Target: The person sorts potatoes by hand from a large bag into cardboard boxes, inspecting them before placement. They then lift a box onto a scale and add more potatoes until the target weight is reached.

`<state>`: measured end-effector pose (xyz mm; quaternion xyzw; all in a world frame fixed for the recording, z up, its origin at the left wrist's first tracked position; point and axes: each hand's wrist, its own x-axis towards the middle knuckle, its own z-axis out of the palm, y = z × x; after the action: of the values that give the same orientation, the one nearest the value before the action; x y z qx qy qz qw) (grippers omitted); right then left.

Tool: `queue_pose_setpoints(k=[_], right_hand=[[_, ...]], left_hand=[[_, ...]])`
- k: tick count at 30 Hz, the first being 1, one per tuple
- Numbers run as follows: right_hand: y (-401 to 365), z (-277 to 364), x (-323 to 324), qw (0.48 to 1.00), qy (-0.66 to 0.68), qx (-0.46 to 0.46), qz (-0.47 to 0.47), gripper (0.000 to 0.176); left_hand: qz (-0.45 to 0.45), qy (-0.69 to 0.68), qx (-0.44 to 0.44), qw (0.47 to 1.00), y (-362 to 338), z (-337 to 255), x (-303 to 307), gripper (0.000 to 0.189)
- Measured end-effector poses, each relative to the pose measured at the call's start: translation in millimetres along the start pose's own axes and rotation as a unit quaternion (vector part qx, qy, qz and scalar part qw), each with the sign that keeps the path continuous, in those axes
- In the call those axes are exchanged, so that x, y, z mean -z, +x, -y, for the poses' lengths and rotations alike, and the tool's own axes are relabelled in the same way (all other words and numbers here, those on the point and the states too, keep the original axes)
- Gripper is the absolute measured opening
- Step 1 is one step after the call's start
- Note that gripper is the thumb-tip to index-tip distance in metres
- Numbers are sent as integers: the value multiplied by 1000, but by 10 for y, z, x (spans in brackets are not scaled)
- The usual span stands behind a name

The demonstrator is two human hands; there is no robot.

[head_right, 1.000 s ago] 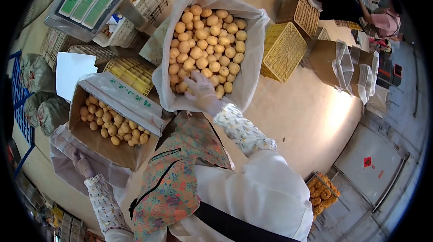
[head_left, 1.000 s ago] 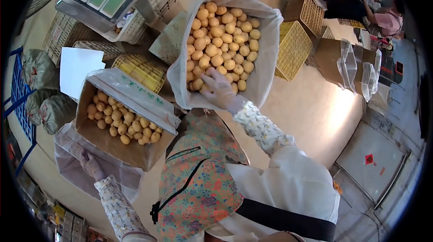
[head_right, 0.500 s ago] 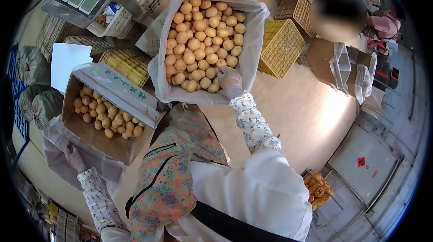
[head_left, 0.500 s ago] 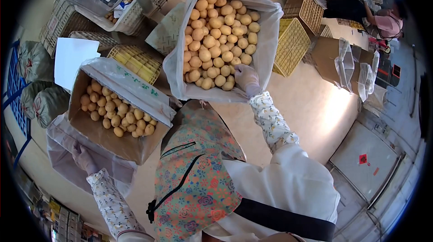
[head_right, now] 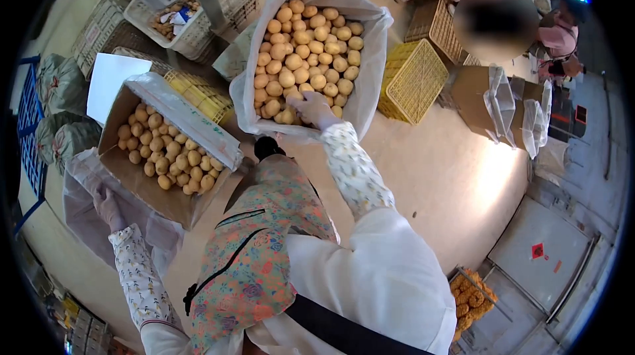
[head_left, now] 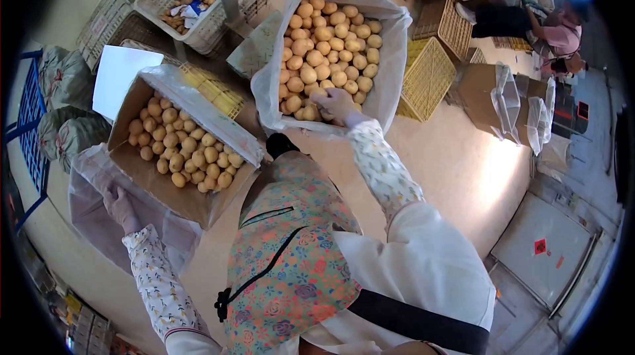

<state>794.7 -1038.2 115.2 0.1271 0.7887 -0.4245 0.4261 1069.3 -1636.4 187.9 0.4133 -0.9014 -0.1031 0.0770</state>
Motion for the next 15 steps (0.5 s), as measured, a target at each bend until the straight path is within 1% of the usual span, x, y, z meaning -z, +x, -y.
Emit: queue_pose_setpoints(k=[1, 2, 3, 4, 5, 7, 8, 9, 10, 11, 12, 14, 15], right_hand=[[-83, -105, 89, 984, 155, 35, 82, 32], [-499, 140, 128, 974, 186, 79, 97, 32], [-714, 194, 138, 960, 213, 117, 140, 32], [-932, 249, 149, 941, 242, 150, 185, 34], [-1195, 415, 72, 929, 276, 159, 189, 39], [-1536, 644, -138, 925, 243, 196, 217, 49], [-1729, 808, -319, 923, 214, 224, 230, 53], [-1931, 993, -515, 919, 185, 251, 242, 57], [-2158, 1222, -664, 913, 147, 255, 281, 58], [-2335, 1357, -833, 908, 111, 256, 313, 59], [-2408, 1346, -1047, 894, 73, 324, 302, 57], [-2518, 1253, -1411, 853, 0, 449, 267, 51], [-2611, 1223, -1475, 842, -36, 494, 215, 54]], left_hand=[[-62, 11, -59, 996, -47, -66, 7, 38], [-125, 22, -117, 985, -93, -130, 15, 39], [-134, 42, -141, 980, -149, -153, -1, 45], [-48, -128, -74, 988, -322, -400, 58, 46], [5, -198, -97, 975, -572, -833, 252, 45], [120, -334, -119, 927, -1077, -1693, 646, 44], [277, -517, -41, 809, -1304, -1671, 425, 38], [371, -534, -5, 759, -1538, -1770, 408, 44], [437, -553, 48, 708, -1704, -2069, 715, 39], [483, -573, 80, 658, -1827, -2176, 794, 42], [530, -587, 111, 602, -1922, -2229, 873, 46], [523, -646, 50, 554, -2024, -2252, 1024, 52], [510, -656, 90, 549, -2066, -2209, 1124, 55]])
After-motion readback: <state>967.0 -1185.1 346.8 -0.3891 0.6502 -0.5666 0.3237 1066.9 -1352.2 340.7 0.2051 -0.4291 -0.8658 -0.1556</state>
